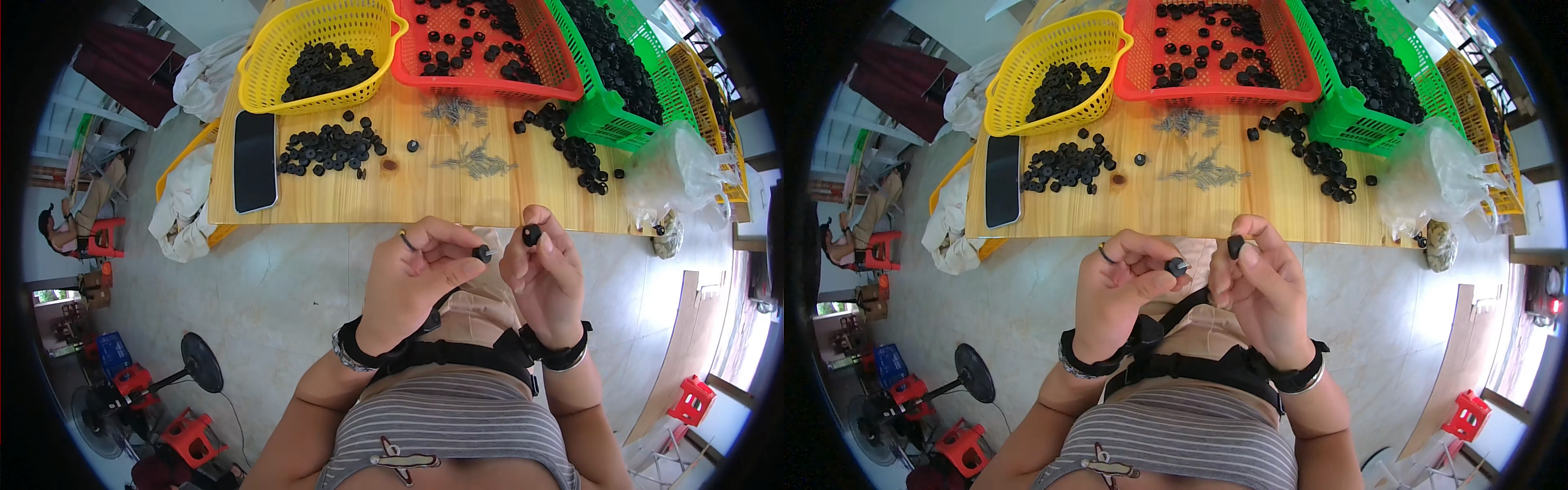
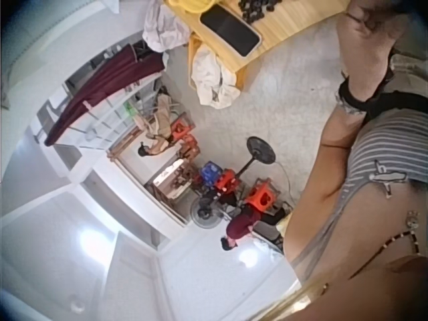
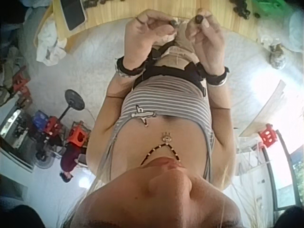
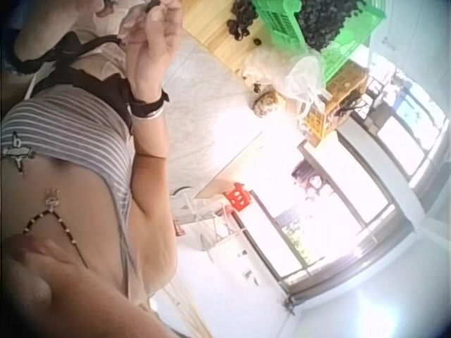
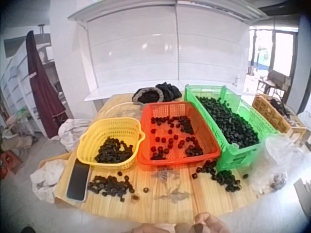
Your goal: The person assembles cord locks by hand, picking up a black plastic housing, a metal spring, and a pin one at a time. They insert the spring and pin into the housing, compress the assembly, and place the finished piece on the table.
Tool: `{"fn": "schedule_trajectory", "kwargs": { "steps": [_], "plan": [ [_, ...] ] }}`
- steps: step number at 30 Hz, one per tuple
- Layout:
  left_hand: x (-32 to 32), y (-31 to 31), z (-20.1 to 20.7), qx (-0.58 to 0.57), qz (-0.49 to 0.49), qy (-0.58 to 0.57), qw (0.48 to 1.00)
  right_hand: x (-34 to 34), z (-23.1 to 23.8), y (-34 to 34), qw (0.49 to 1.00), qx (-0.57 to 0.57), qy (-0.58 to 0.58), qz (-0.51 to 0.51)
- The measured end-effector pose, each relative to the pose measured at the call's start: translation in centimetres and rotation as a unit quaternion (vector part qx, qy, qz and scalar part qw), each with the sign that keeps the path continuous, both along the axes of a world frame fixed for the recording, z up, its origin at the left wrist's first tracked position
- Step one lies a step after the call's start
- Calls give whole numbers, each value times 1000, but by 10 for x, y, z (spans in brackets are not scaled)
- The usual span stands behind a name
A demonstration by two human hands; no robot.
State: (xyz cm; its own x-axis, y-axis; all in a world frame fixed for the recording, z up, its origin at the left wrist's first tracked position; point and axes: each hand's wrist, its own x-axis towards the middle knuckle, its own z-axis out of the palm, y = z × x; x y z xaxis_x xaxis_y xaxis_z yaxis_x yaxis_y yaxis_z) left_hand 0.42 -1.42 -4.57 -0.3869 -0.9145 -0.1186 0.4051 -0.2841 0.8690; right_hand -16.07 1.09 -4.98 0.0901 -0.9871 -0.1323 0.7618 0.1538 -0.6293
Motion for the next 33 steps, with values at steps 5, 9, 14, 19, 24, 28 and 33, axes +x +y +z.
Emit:
{"fn": "schedule_trajectory", "kwargs": {
  "steps": [5, 9, 14, 19, 24, 28, 33],
  "plan": [
    [-3, 7, 14, -42, 6, -23, 999, 1, 8, 4, 1000, 6, -20, 4],
    [-6, 7, 24, -144, 42, -63, 987, -2, 1, 8, 995, -45, -65, 64],
    [-7, 7, 34, -262, -4, -203, 943, 0, 3, 12, 997, -60, -12, 43],
    [-8, 8, 35, -257, -4, -213, 943, 2, 5, 13, 998, -53, 13, 36],
    [-9, 9, 37, -232, -12, -215, 948, 3, 4, 15, 998, -33, 48, 29],
    [-9, 5, 36, -136, -44, -169, 975, 6, 8, 15, 998, -16, 52, 22],
    [-10, 5, 36, -92, -41, -128, 987, 6, 9, 15, 997, -25, 56, 37]
  ]
}}
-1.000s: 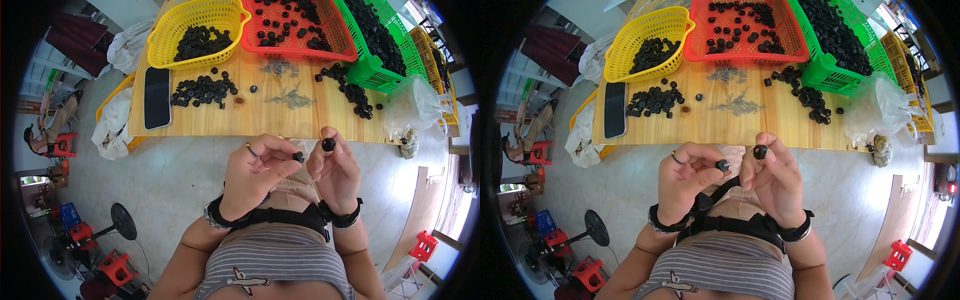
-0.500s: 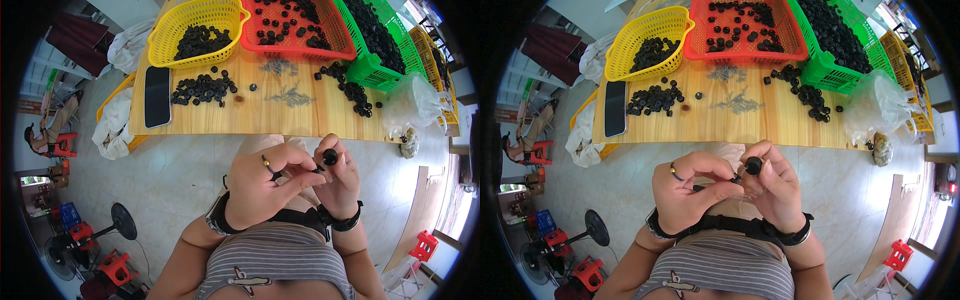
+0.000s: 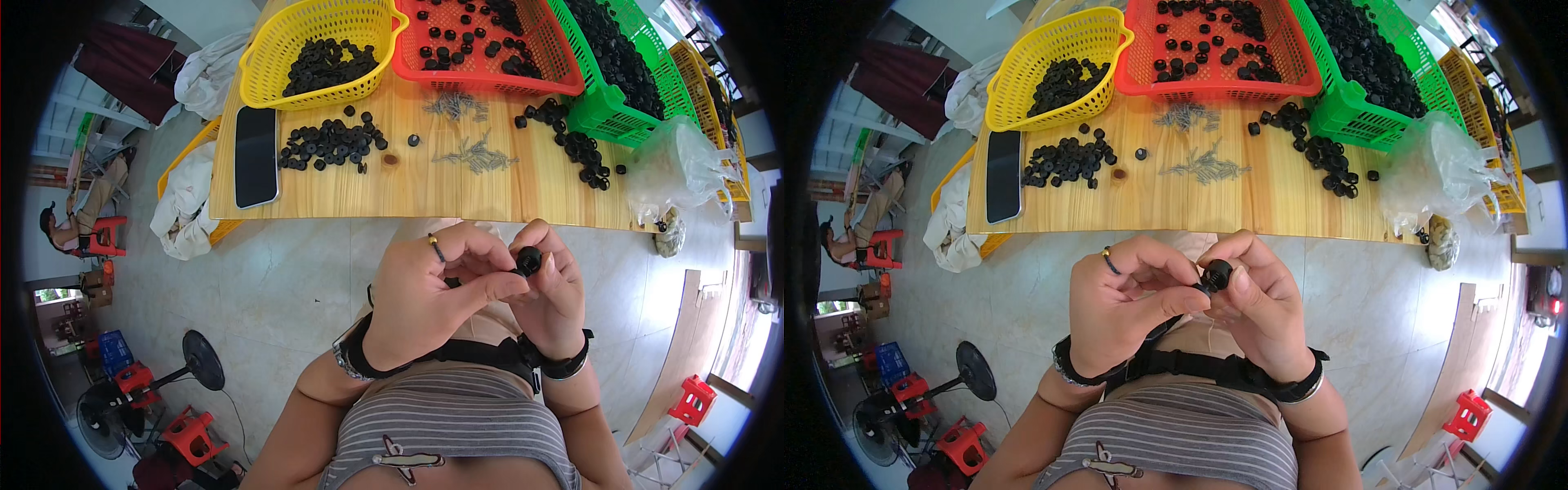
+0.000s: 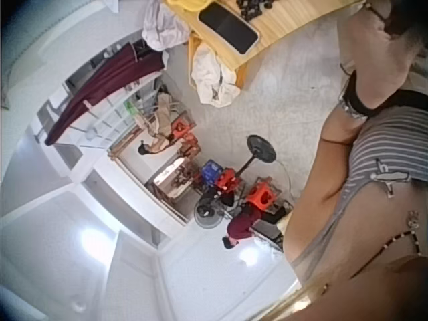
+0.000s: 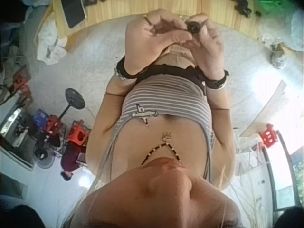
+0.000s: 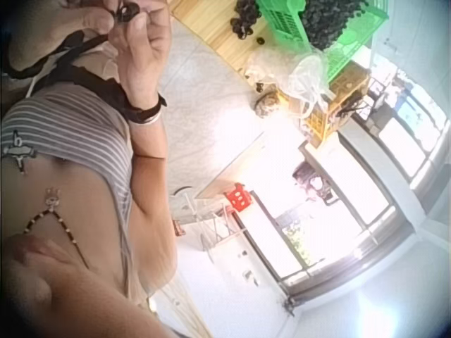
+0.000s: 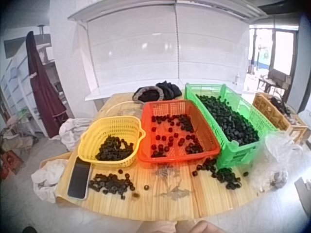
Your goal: The person assembles cord locks by hand, picking up a black plastic housing, a metal spring, and a pin one at a time. They insert the spring and pin into the housing, compress the assembly, and place the finished piece on the table.
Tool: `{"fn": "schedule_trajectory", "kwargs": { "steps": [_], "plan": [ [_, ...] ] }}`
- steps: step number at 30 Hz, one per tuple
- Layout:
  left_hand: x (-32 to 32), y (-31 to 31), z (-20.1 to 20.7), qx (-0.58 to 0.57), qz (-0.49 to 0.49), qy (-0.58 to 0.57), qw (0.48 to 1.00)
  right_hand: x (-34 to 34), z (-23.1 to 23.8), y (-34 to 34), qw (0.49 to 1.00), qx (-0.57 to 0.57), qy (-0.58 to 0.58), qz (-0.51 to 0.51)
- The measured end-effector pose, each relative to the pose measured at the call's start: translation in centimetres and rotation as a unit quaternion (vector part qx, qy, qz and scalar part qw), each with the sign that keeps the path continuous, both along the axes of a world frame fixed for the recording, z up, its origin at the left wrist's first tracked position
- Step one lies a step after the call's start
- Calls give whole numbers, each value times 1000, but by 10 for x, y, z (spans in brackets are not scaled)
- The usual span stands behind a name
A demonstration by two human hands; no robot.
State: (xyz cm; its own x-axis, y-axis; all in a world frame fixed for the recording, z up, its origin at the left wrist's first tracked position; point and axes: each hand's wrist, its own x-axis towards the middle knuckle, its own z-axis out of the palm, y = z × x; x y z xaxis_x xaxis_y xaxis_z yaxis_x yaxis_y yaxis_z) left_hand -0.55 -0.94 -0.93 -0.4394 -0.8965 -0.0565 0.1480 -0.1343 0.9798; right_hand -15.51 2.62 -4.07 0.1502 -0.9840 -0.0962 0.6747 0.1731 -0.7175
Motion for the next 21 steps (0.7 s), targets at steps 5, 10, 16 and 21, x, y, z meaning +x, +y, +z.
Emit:
{"fn": "schedule_trajectory", "kwargs": {
  "steps": [5, 10, 16, 21],
  "plan": [
    [0, -1, 0, 9, -3, 4, 1000, 2, 0, 0, 1000, -6, -7, -5],
    [1, -2, -3, 12, -6, 4, 1000, 6, 3, 2, 999, -10, 13, -45],
    [1, -4, -11, 8, -16, 15, 1000, 8, -2, 8, 995, -3, 37, -98],
    [1, -6, -14, 43, -21, 53, 997, 12, 1, 8, 994, 4, 14, -104]
  ]
}}
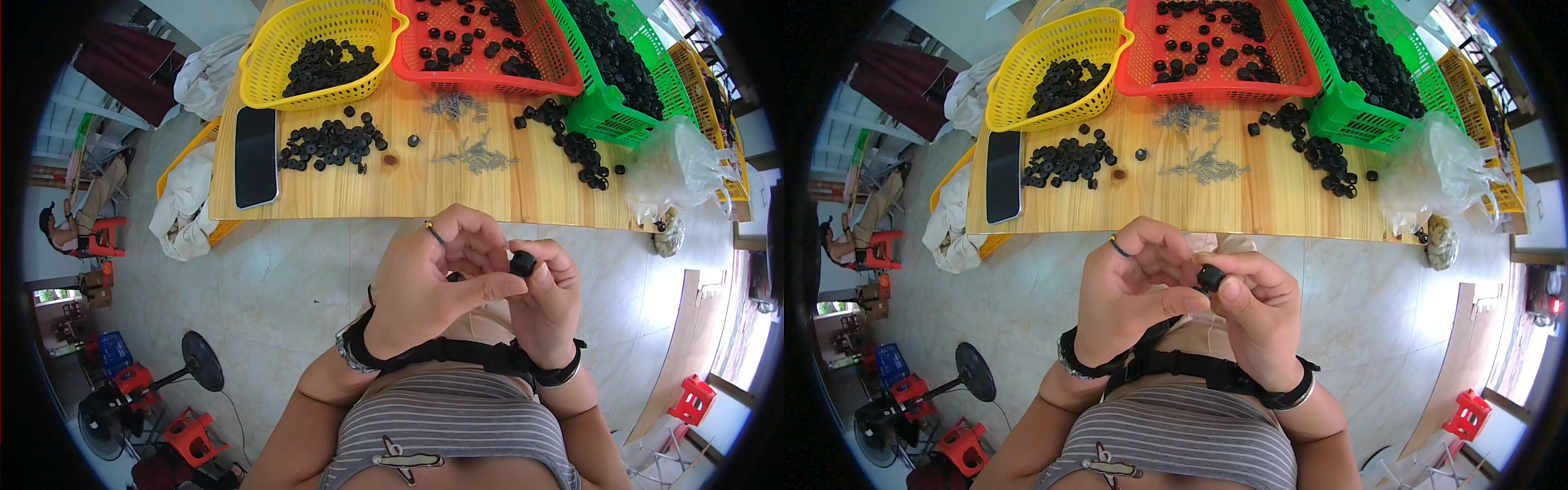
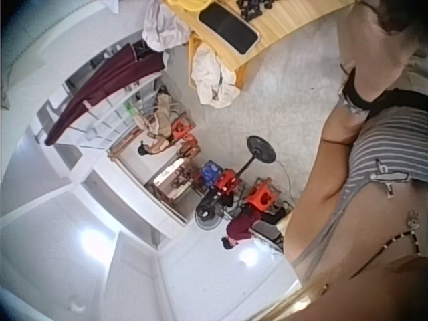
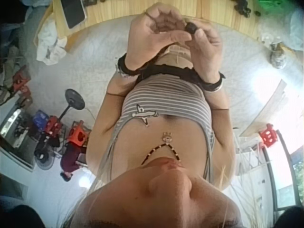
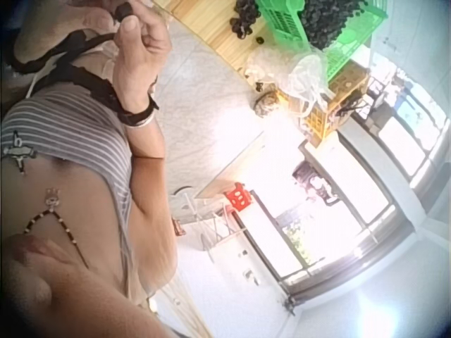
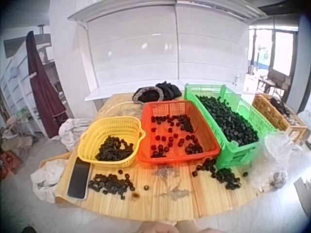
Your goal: The person assembles cord locks by hand, picking up a black plastic housing, a metal spring, and a pin one at a time. They insert the spring and pin into the housing, compress the assembly, and place the finished piece on the table.
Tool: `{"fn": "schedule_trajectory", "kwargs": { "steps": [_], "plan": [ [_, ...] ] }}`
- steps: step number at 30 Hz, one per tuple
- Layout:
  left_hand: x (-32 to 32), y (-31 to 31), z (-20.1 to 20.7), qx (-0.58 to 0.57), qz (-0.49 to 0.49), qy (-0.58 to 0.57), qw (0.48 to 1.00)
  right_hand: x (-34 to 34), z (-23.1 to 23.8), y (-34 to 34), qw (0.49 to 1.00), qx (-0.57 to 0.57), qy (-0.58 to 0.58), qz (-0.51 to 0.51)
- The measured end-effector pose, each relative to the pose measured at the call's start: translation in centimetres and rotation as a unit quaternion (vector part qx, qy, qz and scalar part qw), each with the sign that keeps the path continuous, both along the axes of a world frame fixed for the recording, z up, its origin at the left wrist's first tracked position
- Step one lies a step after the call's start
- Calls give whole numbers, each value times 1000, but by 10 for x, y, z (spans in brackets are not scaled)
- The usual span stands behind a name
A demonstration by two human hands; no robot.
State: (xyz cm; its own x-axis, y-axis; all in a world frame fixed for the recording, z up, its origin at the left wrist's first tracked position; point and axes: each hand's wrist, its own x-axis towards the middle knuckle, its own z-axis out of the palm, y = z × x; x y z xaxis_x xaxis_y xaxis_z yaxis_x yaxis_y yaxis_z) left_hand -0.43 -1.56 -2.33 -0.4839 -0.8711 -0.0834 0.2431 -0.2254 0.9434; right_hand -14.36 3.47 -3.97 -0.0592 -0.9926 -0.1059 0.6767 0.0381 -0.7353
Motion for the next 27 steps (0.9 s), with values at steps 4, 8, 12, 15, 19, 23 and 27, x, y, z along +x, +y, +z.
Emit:
{"fn": "schedule_trajectory", "kwargs": {
  "steps": [4, 8, 12, 15, 19, 23, 27],
  "plan": [
    [4, -5, 0, 31, -39, 2, 999, -7, -4, 1, 1000, -4, 28, 13],
    [8, -11, 7, 86, -110, -14, 990, -9, -1, -1, 996, -1, 84, 13],
    [10, -12, 8, 105, -133, -21, 985, -11, 2, 1, 995, 17, 96, 25],
    [11, -11, 8, 58, -140, -36, 988, -11, -4, 3, 988, 7, 154, 1],
    [13, -12, 14, 54, -145, -40, 987, -11, -1, 4, 978, -19, 209, -21],
    [12, -9, 13, 39, -125, -20, 991, -11, 4, 4, 947, -46, 315, -37],
    [16, -7, 13, 18, -133, -31, 990, -10, 7, 5, 919, -43, 387, -57]
  ]
}}
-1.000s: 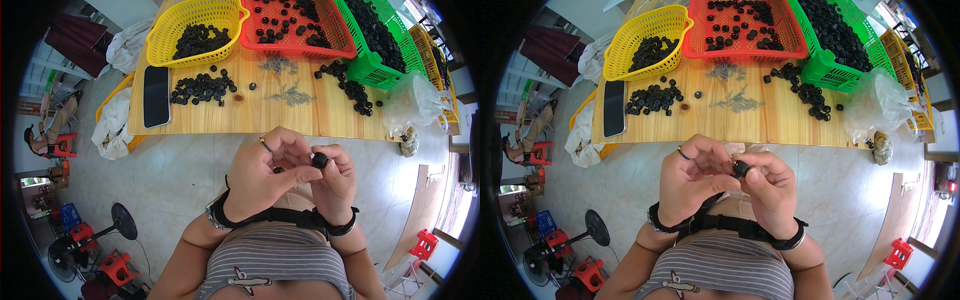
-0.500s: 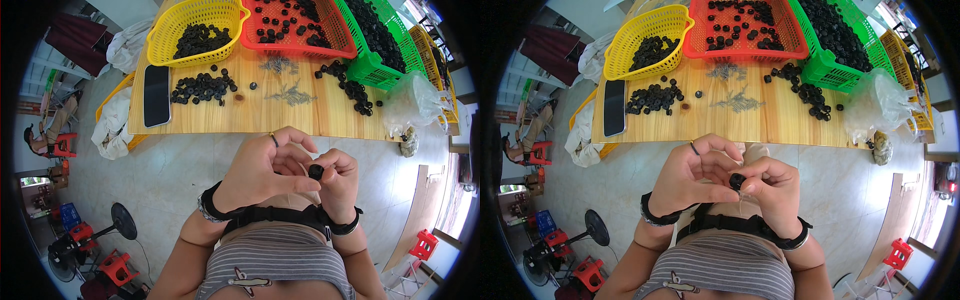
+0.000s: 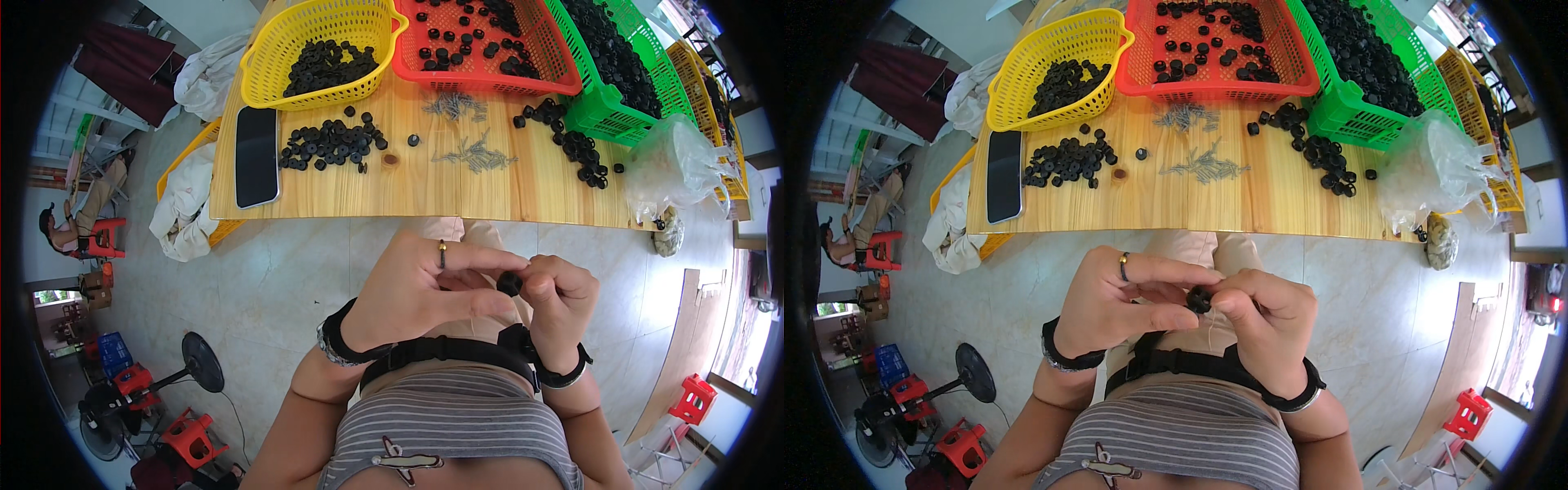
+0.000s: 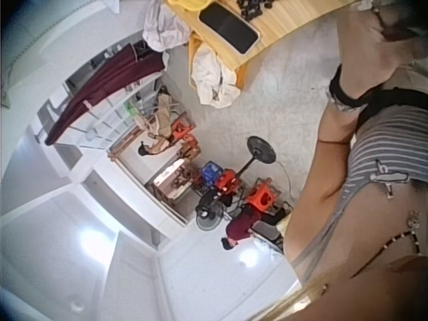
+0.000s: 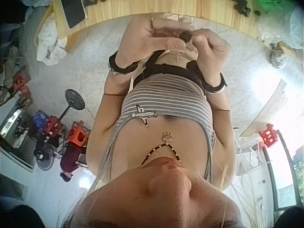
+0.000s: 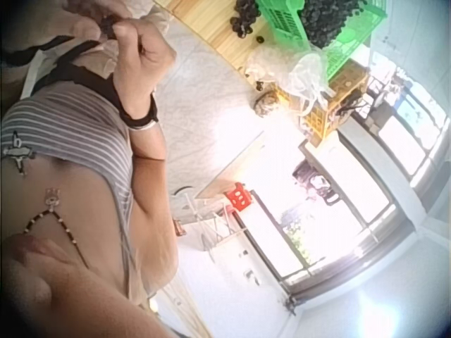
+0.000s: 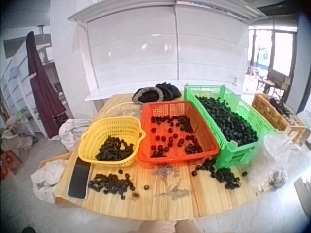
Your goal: The person assembles cord locks by hand, picking up a black plastic housing, a metal spring, and a pin one at a time. They insert the spring and pin into the housing, compress the assembly, and place the finished piece on the table.
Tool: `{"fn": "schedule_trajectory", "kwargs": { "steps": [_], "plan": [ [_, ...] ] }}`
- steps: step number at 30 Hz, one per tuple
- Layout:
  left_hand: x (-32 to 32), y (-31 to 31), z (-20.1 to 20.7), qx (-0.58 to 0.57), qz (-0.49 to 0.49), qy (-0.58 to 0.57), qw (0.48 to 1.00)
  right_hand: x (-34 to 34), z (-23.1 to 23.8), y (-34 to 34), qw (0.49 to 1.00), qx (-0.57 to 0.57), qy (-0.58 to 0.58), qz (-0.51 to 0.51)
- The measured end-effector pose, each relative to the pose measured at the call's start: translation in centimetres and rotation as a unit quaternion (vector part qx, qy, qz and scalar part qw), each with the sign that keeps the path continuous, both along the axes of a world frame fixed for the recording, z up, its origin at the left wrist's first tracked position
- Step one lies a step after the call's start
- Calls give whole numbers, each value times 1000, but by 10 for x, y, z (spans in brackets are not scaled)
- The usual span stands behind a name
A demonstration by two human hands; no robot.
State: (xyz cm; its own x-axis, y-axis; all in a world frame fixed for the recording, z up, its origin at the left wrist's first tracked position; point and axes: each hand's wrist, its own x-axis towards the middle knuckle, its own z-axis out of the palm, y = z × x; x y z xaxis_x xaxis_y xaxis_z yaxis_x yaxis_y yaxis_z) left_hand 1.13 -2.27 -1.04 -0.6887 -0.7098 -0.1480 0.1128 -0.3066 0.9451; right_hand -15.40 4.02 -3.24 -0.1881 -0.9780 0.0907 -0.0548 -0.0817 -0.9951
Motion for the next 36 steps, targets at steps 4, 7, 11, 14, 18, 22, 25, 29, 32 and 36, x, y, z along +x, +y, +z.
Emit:
{"fn": "schedule_trajectory", "kwargs": {
  "steps": [4, 7, 11, 14, 18, 22, 25, 29, 32, 36],
  "plan": [
    [2, 3, -4, -137, 25, -55, 989, 1, 9, 4, 998, 6, 61, 0],
    [1, 8, -10, -180, 39, -82, 980, 2, 10, 6, 999, 0, 51, 16],
    [-1, 14, -8, -182, 47, -59, 980, 4, 10, 7, 990, -55, 127, 36],
    [-6, 18, -20, -251, 73, -39, 965, 2, 7, 8, 982, -81, 164, 41],
    [-9, 19, -28, -291, 62, -57, 953, 3, 4, 10, 980, -87, 176, 35],
    [-11, 24, -34, -317, 88, -51, 943, 5, 2, 13, 982, -74, 169, 32],
    [-13, 24, -41, -338, 104, -45, 934, 4, -2, 13, 980, -84, 177, 45],
    [-14, 26, -49, -332, 114, -33, 936, 1, -4, 12, 980, -84, 172, 61],
    [-14, 29, -51, -301, 86, -28, 949, -2, -9, 14, 992, -39, 99, 73],
    [-24, 28, -61, -304, 123, 9, 945, -4, -12, 7, 993, 44, -76, 83]
  ]
}}
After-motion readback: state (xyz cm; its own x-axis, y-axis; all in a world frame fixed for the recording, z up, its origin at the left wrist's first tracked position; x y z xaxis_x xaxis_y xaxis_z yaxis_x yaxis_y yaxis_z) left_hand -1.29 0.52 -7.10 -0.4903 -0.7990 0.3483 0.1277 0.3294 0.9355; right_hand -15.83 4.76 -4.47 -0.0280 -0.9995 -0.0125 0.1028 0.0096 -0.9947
